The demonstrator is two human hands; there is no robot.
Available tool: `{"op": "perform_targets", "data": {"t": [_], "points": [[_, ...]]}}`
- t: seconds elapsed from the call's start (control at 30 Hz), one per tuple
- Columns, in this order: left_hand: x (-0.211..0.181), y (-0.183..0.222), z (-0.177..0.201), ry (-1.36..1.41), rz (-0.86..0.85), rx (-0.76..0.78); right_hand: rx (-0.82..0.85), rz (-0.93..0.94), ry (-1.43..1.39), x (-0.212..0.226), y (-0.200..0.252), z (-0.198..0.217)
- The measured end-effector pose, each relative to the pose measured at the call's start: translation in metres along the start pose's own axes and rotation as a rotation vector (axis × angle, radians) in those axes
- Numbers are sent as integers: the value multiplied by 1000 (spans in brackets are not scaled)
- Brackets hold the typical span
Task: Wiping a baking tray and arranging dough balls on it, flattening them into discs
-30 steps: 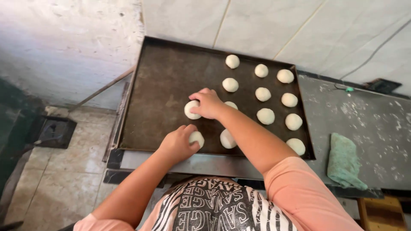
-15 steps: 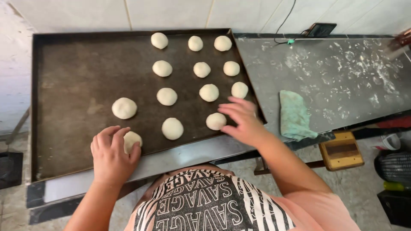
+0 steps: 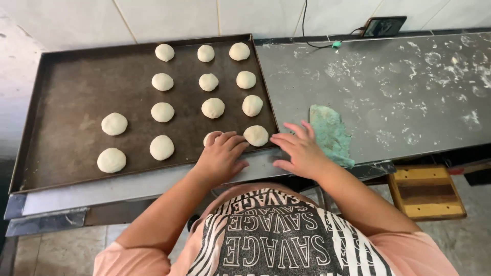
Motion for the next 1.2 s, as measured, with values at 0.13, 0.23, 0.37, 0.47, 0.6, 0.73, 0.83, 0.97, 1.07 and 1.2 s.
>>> {"op": "perform_targets", "data": {"t": [0.13, 0.23, 0.37, 0.47, 0.6, 0.73, 0.83, 0.97, 1.07, 1.2], "points": [[-11, -13, -10, -42, 56, 56, -1, 81, 5, 0, -19, -6], [-4, -26, -22, -96, -9, 90, 5, 129, 21, -1, -24, -6], [1, -24, -41, -159, -50, 58, -12, 114, 13, 9, -23, -8], [7, -31, -40, -162, -85, 0, 4, 117, 37, 9, -28, -5], [14, -33, -49, -89, -104, 71, 48, 111, 52, 12, -30, -5], [14, -33, -37, -67, -59, 147, 104, 100, 46, 7, -37, -17], [4, -31, -19, -58, -30, 236, 140, 81, 57, 5, -34, -19], [16, -45, -14, -79, -16, 301, 193, 83, -33, -9, -44, -5], [6, -38, -15, -38, -41, 166, 217, 63, -47, 1, -41, 2], [-5, -51, 8, -48, 74, 459, 238, 11, 40, -4, -46, -19]]}}
Point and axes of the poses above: each hand's wrist, its own y-axis away from the middle knuckle, its own z-axis out of the back of the hand, x = y × z, the point moved 1 cm from there along -y, towards the middle knuckle, and after that the axes turned 11 degrees about x, right-handed, at the moved point
